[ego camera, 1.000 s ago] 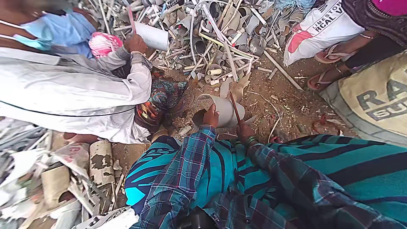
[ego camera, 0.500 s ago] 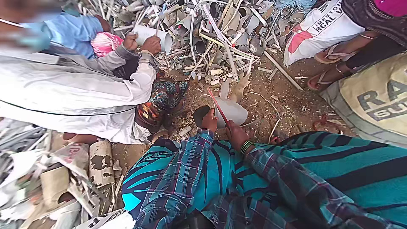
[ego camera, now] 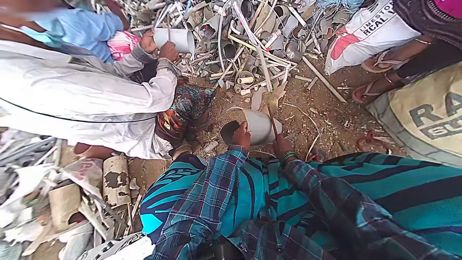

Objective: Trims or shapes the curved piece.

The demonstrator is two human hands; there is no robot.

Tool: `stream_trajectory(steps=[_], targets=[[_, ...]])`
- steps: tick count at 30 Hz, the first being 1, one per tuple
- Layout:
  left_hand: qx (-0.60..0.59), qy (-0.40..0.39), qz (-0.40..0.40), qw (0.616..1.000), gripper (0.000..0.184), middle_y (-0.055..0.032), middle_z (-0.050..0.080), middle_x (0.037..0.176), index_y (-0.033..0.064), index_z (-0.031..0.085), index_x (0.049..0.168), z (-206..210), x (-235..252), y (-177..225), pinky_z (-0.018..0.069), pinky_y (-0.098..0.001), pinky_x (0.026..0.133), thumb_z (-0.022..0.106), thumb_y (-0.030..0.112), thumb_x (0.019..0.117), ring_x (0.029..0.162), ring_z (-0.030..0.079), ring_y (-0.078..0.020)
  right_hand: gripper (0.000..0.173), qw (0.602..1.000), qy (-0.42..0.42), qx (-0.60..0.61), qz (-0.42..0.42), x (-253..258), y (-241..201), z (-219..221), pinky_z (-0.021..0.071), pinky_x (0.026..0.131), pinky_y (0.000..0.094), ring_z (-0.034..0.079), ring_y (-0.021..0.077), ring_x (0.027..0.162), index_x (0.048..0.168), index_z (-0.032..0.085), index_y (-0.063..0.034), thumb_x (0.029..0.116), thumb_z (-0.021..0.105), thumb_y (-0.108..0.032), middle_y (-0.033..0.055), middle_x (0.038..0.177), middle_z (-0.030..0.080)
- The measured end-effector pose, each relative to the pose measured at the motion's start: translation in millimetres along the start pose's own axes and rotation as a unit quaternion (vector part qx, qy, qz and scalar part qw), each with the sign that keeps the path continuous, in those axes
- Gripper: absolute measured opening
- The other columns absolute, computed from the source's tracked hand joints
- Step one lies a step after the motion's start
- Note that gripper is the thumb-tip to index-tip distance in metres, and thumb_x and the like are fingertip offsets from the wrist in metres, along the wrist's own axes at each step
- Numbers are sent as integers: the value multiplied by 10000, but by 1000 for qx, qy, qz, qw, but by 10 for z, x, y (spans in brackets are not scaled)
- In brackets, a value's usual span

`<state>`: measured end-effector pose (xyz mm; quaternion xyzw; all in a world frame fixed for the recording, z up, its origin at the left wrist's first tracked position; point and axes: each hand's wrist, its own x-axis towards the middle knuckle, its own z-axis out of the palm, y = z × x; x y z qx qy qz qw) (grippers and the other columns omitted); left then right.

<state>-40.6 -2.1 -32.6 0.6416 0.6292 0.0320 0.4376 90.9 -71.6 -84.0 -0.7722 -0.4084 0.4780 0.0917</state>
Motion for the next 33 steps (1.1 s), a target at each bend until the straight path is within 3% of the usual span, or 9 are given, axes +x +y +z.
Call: stream_trajectory(steps=[5,10,15,20,25,30,33], targets=[[3,13,15,1000,551,-325,448,1497,-77,285,1550,1,38,-19,321,-458,1191,483,5,1043,1421,443,-389,377,992,-17,-35,-118,-377,-254,39,502,953,550,669,430,1110,1423,431,17,1125,361,-204,281,1155,667],[2,6,-2,1000,564,-309,407,1537,-72,255,1562,17,-9,74,300,-427,1210,482,34,1057,1457,405,-362,438,1000,5,13,16,111,112,24,464,1044,545,612,425,1249,1489,370,47,1121,358,-190,311,1315,611],[14,20,7,1000,554,-322,450,1497,-69,273,1557,35,40,19,318,-468,1195,482,37,1055,1425,438,-393,384,993,-17,-34,-112,-319,-180,68,506,955,553,671,431,1110,1430,426,13,1126,357,-210,285,1157,668],[25,1,-7,1000,549,-321,440,1503,-74,257,1560,55,-40,141,318,-438,1194,465,61,1070,1431,432,-377,446,999,6,40,12,107,170,45,452,1059,541,605,421,1257,1500,361,57,1120,362,-177,315,1334,599],[25,22,-12,999,544,-332,505,1434,-57,281,1559,78,13,94,359,-522,1153,476,74,1068,1361,495,-433,373,994,-1,-9,-110,-327,-136,108,509,941,539,677,418,1083,1404,445,31,1123,387,-206,278,1136,670],[11,19,-17,1000,534,-332,495,1443,-52,288,1556,89,27,97,354,-514,1159,474,89,1076,1373,483,-426,460,1000,11,17,18,139,227,125,455,1061,534,607,422,1254,1513,351,47,1118,371,-190,304,1335,604],[11,31,-13,999,546,-335,470,1466,-77,273,1553,108,10,122,341,-487,1172,479,71,1069,1388,472,-409,430,999,16,2,-38,-105,9,123,454,1046,558,614,451,1226,1465,411,58,1117,386,-195,325,1270,627]])
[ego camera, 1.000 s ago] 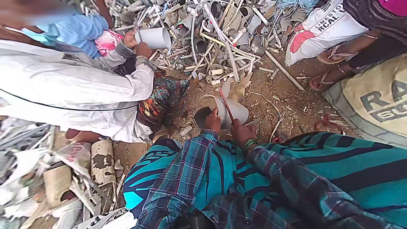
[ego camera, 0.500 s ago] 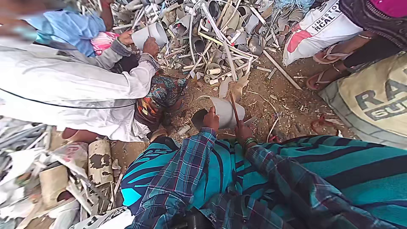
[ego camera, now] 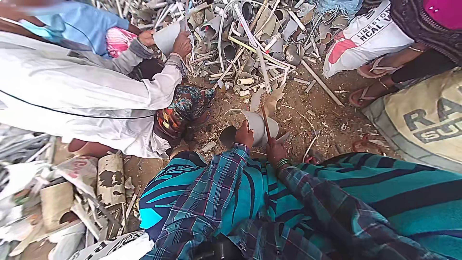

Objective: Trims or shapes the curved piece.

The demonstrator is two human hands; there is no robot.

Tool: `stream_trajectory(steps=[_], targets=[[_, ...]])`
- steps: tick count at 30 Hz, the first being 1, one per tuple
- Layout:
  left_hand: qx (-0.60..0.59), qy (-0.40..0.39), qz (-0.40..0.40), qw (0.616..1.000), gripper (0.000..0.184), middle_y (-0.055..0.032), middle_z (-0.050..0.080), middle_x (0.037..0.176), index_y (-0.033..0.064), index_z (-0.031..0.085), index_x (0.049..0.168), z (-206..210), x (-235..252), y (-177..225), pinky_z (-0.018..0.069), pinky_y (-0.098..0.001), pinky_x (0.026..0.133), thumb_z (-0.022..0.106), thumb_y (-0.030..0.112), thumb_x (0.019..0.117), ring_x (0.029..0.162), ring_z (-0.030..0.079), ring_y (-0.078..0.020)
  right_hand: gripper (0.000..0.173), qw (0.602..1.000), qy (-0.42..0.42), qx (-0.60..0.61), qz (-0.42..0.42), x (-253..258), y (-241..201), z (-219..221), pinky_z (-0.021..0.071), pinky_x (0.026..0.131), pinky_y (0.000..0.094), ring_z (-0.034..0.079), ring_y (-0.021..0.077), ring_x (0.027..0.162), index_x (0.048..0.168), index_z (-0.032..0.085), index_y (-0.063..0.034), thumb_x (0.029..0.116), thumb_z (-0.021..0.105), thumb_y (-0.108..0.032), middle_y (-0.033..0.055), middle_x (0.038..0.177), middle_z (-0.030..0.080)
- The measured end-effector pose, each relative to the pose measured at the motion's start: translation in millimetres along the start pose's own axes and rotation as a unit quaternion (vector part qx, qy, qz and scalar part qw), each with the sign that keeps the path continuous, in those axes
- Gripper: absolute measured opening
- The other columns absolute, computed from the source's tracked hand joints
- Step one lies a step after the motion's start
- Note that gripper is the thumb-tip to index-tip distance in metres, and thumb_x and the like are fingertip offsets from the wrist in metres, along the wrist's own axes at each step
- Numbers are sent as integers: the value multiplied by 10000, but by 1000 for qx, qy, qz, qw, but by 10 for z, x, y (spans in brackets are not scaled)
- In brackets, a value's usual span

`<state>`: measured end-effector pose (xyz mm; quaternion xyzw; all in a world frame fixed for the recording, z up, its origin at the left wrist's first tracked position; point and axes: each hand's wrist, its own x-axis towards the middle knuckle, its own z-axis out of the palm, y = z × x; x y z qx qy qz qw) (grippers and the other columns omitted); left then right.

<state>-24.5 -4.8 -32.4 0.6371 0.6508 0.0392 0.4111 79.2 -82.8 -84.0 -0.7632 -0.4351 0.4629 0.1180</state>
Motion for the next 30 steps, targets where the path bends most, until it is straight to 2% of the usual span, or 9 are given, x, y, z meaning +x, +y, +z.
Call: stream_trajectory(steps=[3,6,8,12,14,17,22,27,30], targets=[[-27,19,-4,999,568,-347,445,1487,-87,258,1558,18,21,-96,324,-516,1178,496,49,1061,1398,454,-437,386,997,-23,-27,-63,-156,-128,-7,499,961,549,669,427,1117,1414,437,37,1125,377,-213,294,1158,665],[-11,-14,-3,1000,541,-334,487,1449,-64,274,1555,-12,6,-22,352,-504,1162,476,76,1073,1375,483,-422,440,999,-6,24,38,200,189,15,461,1047,543,613,428,1233,1489,376,57,1118,379,-179,317,1314,604],[-2,-24,3,1000,546,-329,501,1436,-56,261,1564,2,-26,30,359,-488,1157,465,80,1077,1363,496,-408,439,998,2,38,53,213,185,9,456,1051,537,607,421,1244,1492,380,51,1117,377,-177,313,1326,600],[-18,10,-5,1000,549,-356,476,1447,-78,278,1553,28,27,-64,340,-548,1157,488,56,1064,1368,476,-456,380,997,-19,-20,-75,-162,-155,-31,504,952,544,675,432,1098,1409,447,39,1121,387,-202,294,1138,672],[-17,4,-12,1000,572,-347,444,1489,-75,243,1568,34,24,-96,319,-530,1179,481,59,1066,1402,446,-442,394,999,-21,-2,-35,-38,-9,-10,490,984,542,653,435,1142,1424,424,62,1120,384,-185,314,1196,645],[8,-17,-1,1000,550,-338,478,1456,-68,257,1560,7,-4,18,348,-502,1164,470,90,1077,1381,475,-424,448,998,-9,31,53,249,199,-18,459,1048,541,611,425,1241,1496,367,58,1119,370,-183,316,1324,601],[15,-13,-2,1000,551,-325,468,1477,-69,256,1561,-32,24,-35,334,-494,1178,466,78,1074,1400,461,-411,388,994,-29,-35,-95,-183,-165,-33,504,948,548,674,431,1088,1421,440,32,1124,375,-209,282,1142,672],[-20,-14,-6,1000,526,-344,471,1456,-85,288,1538,-5,16,5,343,-494,1167,475,88,1077,1390,465,-416,466,998,-22,17,64,248,227,-25,439,1079,548,588,423,1282,1522,334,52,1118,363,-180,314,1369,580],[-40,2,-10,999,533,-345,432,1493,-102,267,1539,-20,52,-21,314,-482,1187,461,90,1082,1424,426,-411,409,999,-28,-10,-14,-40,-42,-4,486,1001,544,646,429,1172,1447,421,38,1121,381,-205,305,1243,637]])
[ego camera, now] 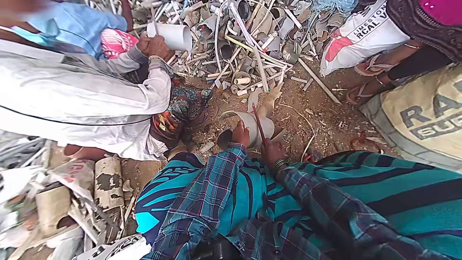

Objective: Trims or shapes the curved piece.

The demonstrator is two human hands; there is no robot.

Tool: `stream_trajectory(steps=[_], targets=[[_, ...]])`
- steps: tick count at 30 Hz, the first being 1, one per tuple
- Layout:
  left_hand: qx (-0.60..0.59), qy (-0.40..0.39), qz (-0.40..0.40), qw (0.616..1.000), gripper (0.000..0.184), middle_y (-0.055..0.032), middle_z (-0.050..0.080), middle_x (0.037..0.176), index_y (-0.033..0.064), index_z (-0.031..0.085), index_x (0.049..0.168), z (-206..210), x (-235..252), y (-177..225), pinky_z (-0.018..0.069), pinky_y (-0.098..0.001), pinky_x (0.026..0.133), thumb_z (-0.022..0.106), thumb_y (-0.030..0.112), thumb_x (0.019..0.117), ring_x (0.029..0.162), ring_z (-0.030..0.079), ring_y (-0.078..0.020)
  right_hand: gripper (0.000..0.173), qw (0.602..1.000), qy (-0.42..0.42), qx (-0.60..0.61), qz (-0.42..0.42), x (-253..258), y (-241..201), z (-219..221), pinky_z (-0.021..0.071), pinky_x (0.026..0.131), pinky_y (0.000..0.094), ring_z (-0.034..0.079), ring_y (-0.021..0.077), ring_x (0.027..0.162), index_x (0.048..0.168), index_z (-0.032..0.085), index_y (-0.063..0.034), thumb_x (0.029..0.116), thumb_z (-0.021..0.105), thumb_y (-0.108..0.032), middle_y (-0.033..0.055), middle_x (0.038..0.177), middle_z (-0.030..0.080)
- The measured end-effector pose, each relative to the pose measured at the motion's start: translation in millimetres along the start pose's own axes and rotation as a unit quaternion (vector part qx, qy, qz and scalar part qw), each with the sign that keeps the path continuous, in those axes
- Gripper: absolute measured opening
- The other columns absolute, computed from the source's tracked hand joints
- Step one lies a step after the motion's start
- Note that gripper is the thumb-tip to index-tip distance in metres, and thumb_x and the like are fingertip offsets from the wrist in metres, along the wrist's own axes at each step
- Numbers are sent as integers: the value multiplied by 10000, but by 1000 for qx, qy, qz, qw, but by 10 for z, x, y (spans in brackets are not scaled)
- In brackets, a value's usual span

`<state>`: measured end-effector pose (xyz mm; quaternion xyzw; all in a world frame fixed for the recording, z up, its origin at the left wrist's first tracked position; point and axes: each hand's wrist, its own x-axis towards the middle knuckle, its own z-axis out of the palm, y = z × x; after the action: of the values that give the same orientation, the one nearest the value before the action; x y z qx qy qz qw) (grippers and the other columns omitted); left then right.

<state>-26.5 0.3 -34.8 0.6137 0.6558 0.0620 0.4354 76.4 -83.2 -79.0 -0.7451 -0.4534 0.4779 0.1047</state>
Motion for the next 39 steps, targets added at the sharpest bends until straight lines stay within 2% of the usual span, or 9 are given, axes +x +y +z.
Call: stream_trajectory(steps=[5,9,12,19,22,28,33,37,39], targets=[[-31,-8,5,999,601,-356,442,1472,-100,232,1548,17,51,-83,325,-506,1171,525,62,1050,1401,438,-427,449,999,-5,22,29,168,227,77,465,1042,547,616,434,1232,1507,353,53,1116,380,-168,319,1315,605],[107,-81,-3,991,772,-335,369,1545,-74,40,1589,64,-109,39,309,-487,1196,552,90,1036,1448,403,-402,439,999,9,22,38,109,113,11,455,1052,538,610,425,1243,1475,400,61,1116,389,-192,315,1311,609],[55,-43,-2,998,724,-348,327,1563,-106,78,1575,48,-52,-28,269,-455,1218,532,51,1033,1479,354,-391,402,999,-11,-36,-32,-84,-53,20,496,978,553,658,432,1151,1440,434,15,1122,375,-223,286,1203,661],[-191,-55,41,979,674,-307,254,1609,-89,120,1574,152,6,-110,271,-379,1215,471,-100,998,1496,319,-316,431,999,-10,27,37,135,165,40,457,1046,544,609,431,1237,1476,390,63,1113,390,-170,317,1316,602],[-215,-19,48,975,542,-332,314,1569,-127,212,1540,143,35,-156,278,-391,1203,421,-33,1049,1469,351,-337,377,999,-18,-4,-52,-92,-47,52,498,966,550,662,431,1125,1417,435,38,1119,391,-190,292,1181,657],[-230,-12,31,973,511,-312,253,1610,-125,202,1545,146,3,-81,207,-380,1231,373,-3,1079,1516,272,-314,432,998,-12,38,41,176,191,80,449,1052,549,602,438,1246,1466,406,74,1114,392,-176,325,1317,600],[-262,15,31,964,438,-326,382,1521,-146,319,1482,148,9,-123,286,-383,1180,388,5,1077,1428,389,-318,395,996,-35,-3,-80,-164,-72,46,493,977,548,655,436,1132,1427,433,53,1120,379,-190,302,1185,651],[-163,-51,17,985,740,-309,148,1643,-94,35,1580,151,-45,-37,194,-388,1240,470,-104,982,1542,206,-319,457,997,-29,22,70,258,292,29,442,1075,543,582,422,1291,1512,348,53,1114,378,-170,310,1385,568],[-87,-55,12,995,765,-322,142,1642,-103,9,1575,138,-55,12,168,-402,1255,490,-94,981,1553,186,-336,451,998,-17,19,55,215,202,22,434,1078,549,582,434,1284,1491,385,64,1110,394,-178,323,1365,576]])
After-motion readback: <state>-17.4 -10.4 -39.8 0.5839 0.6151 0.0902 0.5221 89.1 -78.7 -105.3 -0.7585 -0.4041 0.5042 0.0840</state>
